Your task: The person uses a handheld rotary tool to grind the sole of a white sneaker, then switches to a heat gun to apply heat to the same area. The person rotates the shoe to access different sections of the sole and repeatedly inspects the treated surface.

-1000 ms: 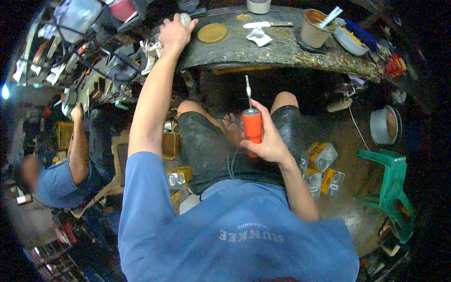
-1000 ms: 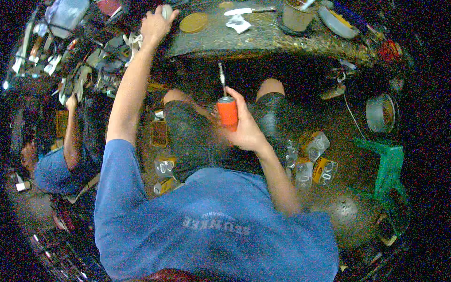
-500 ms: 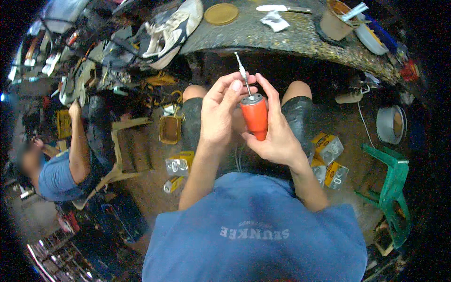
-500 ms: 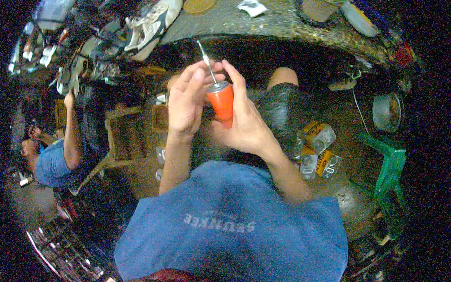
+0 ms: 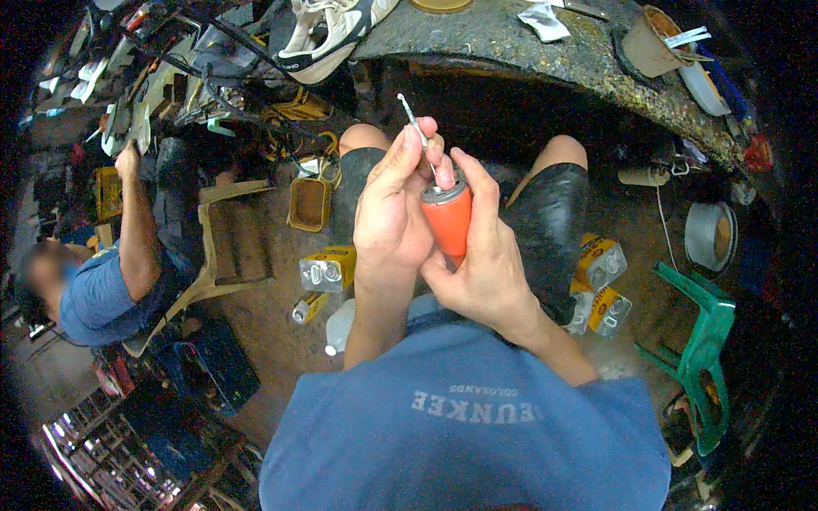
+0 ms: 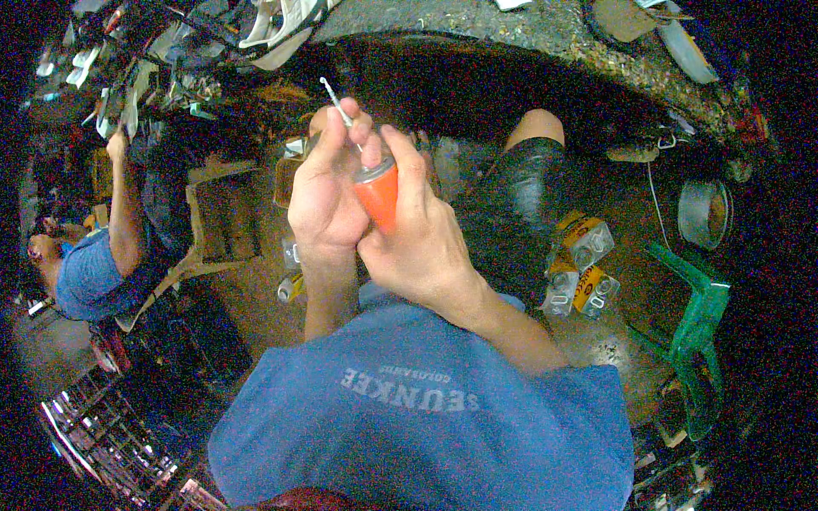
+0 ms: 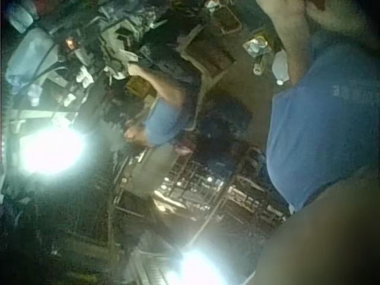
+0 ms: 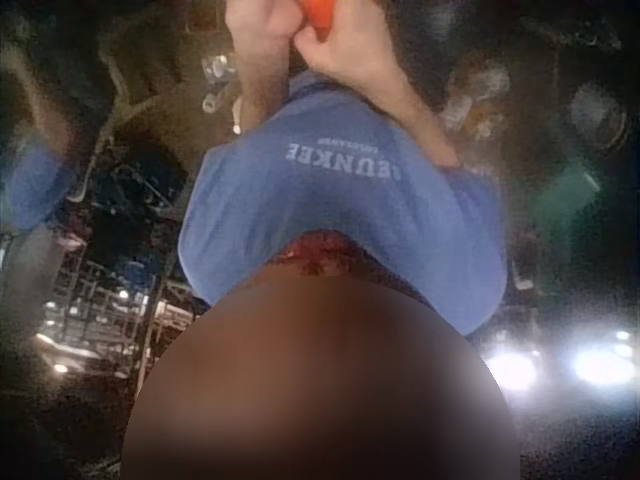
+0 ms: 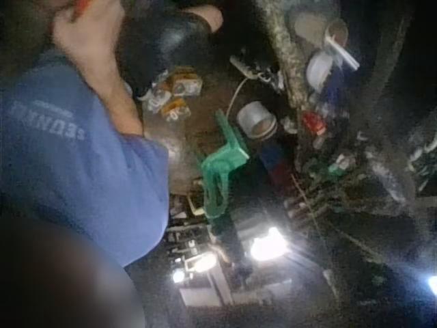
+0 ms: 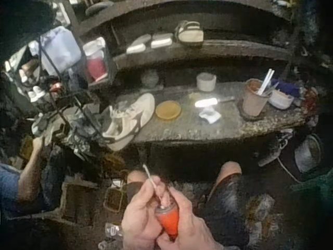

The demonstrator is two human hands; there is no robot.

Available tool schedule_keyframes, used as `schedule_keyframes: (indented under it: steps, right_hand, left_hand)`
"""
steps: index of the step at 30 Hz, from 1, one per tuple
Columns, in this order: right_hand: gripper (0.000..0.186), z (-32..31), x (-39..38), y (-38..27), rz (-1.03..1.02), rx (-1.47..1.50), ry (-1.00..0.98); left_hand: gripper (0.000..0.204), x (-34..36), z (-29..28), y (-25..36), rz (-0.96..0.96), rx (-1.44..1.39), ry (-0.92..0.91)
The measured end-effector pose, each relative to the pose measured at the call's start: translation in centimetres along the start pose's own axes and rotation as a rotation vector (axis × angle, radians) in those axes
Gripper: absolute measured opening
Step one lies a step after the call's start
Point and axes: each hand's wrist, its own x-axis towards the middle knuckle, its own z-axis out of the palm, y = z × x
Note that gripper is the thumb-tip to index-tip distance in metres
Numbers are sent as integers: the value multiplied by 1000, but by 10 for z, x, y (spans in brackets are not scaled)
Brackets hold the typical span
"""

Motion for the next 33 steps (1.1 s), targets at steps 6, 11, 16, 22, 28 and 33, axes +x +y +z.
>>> schedule_keyframes:
  steps: [6, 11, 16, 22, 28, 33]
  right_hand:
    - [94, 1, -6, -1, 29, -3, -7]
    - [95, -9, -7, -1, 124, 31, 29]
    - [95, -10, -7, -3, 99, 11, -2]
    - [92, 5, -14, -3, -53, 4, 18]
    - [90, 5, -12, 1, -111, -17, 30]
    - [90, -4, -12, -3, 125, -5, -51]
  left_hand:
    - [36, 3, -1, -2, -28, -118, -97]
    - [38, -4, 8, -14, -33, -114, -71]
    - [31, -9, 11, -15, 60, 22, -65]
    - [25, -16, 0, 0, -55, -177, -68]
    - [30, -9, -2, 0, -34, -192, -93]
    - [33, -16, 4, -11, 7, -55, 27]
